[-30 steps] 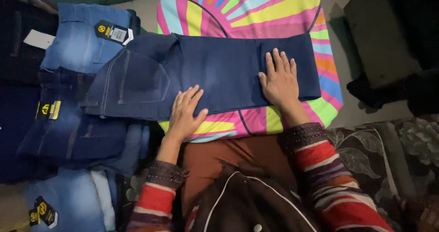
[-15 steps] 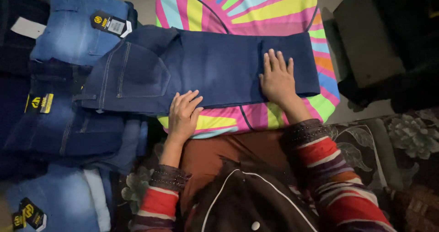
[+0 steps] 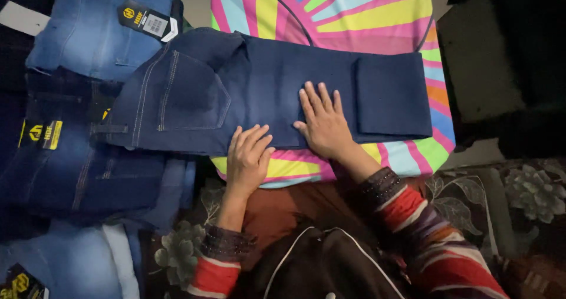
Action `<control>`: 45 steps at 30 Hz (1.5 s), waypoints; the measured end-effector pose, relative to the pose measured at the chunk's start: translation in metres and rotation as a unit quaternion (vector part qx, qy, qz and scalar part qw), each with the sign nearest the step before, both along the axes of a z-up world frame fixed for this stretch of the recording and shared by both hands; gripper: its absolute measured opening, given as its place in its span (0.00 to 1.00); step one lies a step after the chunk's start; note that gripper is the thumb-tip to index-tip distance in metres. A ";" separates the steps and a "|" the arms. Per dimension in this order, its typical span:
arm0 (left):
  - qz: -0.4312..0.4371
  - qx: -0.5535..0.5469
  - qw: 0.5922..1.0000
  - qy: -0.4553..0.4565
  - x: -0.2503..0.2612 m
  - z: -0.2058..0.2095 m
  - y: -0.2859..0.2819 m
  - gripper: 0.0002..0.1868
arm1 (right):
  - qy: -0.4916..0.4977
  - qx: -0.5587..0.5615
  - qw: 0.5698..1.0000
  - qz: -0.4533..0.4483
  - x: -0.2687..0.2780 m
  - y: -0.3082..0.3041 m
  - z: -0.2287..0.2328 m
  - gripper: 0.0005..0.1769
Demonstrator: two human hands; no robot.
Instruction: Folding and stacking multiple pairs of denim jeans.
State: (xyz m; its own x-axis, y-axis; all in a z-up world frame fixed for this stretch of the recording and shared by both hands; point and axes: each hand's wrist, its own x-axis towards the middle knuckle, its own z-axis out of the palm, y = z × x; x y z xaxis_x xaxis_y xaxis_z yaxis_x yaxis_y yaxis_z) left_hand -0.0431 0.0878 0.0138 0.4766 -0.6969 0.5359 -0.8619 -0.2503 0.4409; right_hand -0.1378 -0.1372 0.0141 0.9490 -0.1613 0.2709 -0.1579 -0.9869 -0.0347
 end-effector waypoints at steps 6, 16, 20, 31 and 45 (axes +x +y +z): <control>0.006 -0.003 1.000 0.013 -0.002 0.008 -0.001 0.12 | 0.031 0.078 0.994 -0.065 0.082 -0.050 -0.028 0.37; -0.006 -0.026 0.999 0.027 0.003 -0.005 0.002 0.11 | -0.024 -0.006 0.996 0.088 0.058 0.029 -0.016 0.40; -0.001 -0.045 0.998 0.039 0.002 -0.006 0.001 0.10 | -0.048 0.083 0.990 0.104 0.021 0.000 -0.011 0.37; 0.008 -0.060 0.998 0.022 0.003 -0.016 0.001 0.11 | -0.008 0.045 0.992 -0.118 -0.076 -0.131 -0.010 0.36; 0.002 -0.084 0.996 0.031 0.011 -0.026 -0.001 0.10 | -0.150 0.545 0.766 -0.306 -0.139 -0.209 -0.023 0.20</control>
State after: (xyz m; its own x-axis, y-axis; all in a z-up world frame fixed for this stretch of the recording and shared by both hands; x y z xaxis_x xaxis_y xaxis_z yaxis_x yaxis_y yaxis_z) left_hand -0.0320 0.0872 -0.0119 0.5156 -0.5976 0.6140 -0.8306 -0.1727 0.5294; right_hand -0.2764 -0.3462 -0.0088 0.5263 -0.8369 -0.1506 -0.4043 -0.0905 -0.9101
